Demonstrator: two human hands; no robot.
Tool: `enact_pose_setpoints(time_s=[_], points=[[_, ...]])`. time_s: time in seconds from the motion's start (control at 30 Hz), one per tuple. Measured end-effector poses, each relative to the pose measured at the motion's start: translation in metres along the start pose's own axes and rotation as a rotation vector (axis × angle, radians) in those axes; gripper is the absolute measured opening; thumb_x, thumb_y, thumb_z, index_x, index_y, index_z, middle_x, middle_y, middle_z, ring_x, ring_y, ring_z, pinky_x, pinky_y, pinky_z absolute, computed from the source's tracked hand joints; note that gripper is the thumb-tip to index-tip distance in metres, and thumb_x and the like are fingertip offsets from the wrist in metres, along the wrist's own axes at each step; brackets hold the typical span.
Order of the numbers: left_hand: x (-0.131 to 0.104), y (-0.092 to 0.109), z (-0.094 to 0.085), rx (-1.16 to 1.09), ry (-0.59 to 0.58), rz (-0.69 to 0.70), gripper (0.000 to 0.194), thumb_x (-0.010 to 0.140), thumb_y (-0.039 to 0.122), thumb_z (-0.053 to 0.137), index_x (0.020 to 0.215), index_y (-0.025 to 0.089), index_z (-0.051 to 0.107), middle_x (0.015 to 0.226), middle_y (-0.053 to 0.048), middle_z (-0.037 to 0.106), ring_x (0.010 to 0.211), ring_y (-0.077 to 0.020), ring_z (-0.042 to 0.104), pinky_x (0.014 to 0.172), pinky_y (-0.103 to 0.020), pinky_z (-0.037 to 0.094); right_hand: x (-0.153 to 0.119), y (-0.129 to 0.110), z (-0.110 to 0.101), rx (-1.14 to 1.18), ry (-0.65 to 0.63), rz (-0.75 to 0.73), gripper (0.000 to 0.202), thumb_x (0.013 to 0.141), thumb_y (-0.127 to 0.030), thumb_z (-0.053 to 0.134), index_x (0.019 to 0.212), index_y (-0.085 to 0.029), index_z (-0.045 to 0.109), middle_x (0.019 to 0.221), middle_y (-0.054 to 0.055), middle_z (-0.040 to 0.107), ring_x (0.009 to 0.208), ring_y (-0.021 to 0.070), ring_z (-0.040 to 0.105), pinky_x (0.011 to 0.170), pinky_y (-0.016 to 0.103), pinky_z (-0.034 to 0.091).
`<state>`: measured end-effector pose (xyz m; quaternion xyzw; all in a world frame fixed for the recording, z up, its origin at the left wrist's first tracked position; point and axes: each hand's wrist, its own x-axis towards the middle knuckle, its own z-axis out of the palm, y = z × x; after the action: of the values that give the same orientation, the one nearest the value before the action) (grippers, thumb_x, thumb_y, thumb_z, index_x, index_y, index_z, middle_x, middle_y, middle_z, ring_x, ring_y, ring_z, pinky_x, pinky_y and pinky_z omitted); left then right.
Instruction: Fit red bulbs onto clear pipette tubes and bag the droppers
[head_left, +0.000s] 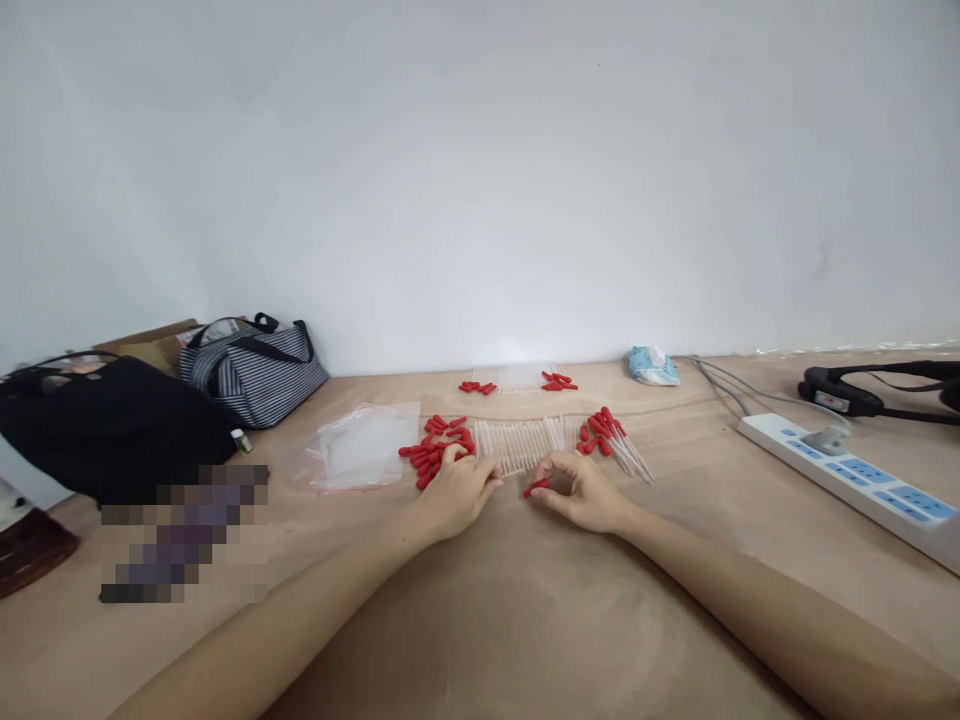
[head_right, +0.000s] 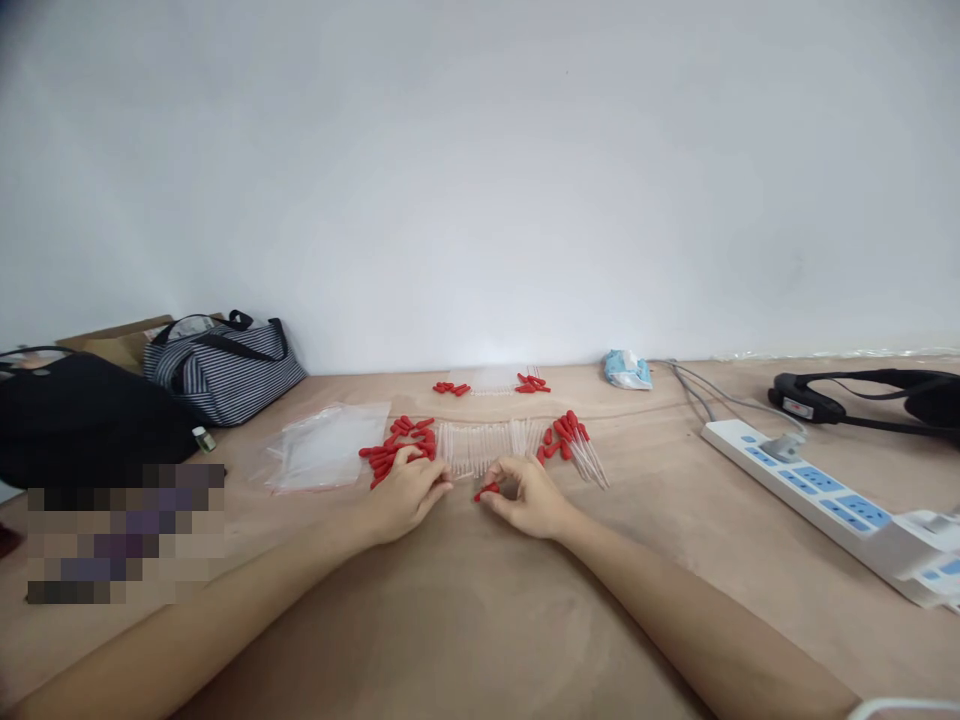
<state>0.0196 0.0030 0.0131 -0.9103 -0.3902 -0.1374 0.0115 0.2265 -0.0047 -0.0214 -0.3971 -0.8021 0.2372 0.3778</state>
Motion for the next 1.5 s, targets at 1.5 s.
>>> enact_pose_setpoints(time_s=[1.5], points=[[-0.020, -0.010, 0.022, -0.128, 0.185, 0.156, 0.029, 0.088, 0.016, 0.035, 0.091, 0.023, 0.063, 0.076, -0.002, 0.066, 0.071, -0.0143, 0.055, 0.073, -0.033, 0.028, -0.006, -0.010, 0.002, -0.343, -0.111, -0.187, 0.025, 0.086, -0.037, 0.043, 0.082, -0.022, 0.063, 0.074, 0.003, 0.064, 0.075, 0.0153, 0.049, 0.070, 0.032, 0.025]])
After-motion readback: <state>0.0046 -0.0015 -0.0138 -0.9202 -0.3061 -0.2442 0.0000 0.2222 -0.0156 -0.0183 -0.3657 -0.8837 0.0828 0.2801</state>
